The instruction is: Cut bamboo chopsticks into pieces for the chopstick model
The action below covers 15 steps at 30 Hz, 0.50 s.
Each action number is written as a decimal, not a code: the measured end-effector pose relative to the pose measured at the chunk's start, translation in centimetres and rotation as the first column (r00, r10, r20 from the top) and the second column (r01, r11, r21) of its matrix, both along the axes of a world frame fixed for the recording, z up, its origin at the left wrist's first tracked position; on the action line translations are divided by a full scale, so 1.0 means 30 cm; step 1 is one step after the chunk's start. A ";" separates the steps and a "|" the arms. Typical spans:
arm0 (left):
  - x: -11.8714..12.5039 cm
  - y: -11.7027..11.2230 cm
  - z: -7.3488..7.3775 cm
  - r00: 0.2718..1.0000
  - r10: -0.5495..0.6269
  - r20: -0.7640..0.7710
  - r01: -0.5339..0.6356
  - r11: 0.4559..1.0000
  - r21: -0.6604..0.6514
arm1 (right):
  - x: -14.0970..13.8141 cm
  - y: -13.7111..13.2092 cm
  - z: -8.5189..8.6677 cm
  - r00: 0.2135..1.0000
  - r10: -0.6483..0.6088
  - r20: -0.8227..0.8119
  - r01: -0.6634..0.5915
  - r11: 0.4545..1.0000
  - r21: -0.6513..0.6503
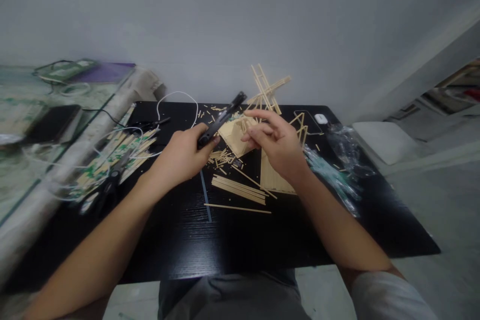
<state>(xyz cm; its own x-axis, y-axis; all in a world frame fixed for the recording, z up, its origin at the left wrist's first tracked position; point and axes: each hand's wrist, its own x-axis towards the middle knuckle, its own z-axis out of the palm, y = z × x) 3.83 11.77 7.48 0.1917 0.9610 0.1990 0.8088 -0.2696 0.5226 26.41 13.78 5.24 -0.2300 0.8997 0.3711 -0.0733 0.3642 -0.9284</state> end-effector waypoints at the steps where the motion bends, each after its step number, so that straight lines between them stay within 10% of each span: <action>1: -0.006 0.010 -0.003 1.000 0.008 0.030 -0.008 1.000 -0.002 | 0.001 -0.002 0.003 1.000 0.003 0.006 -0.004 1.000 0.006; 10: -0.044 0.028 0.002 0.939 -0.053 0.339 0.058 0.998 -0.004 | 0.023 0.042 0.007 0.987 -0.127 -0.099 0.123 0.992 -0.040; 15: -0.091 0.028 0.048 0.775 0.027 0.632 -0.084 0.995 0.059 | 0.027 0.070 -0.009 0.979 -0.187 -0.081 0.183 0.982 -0.050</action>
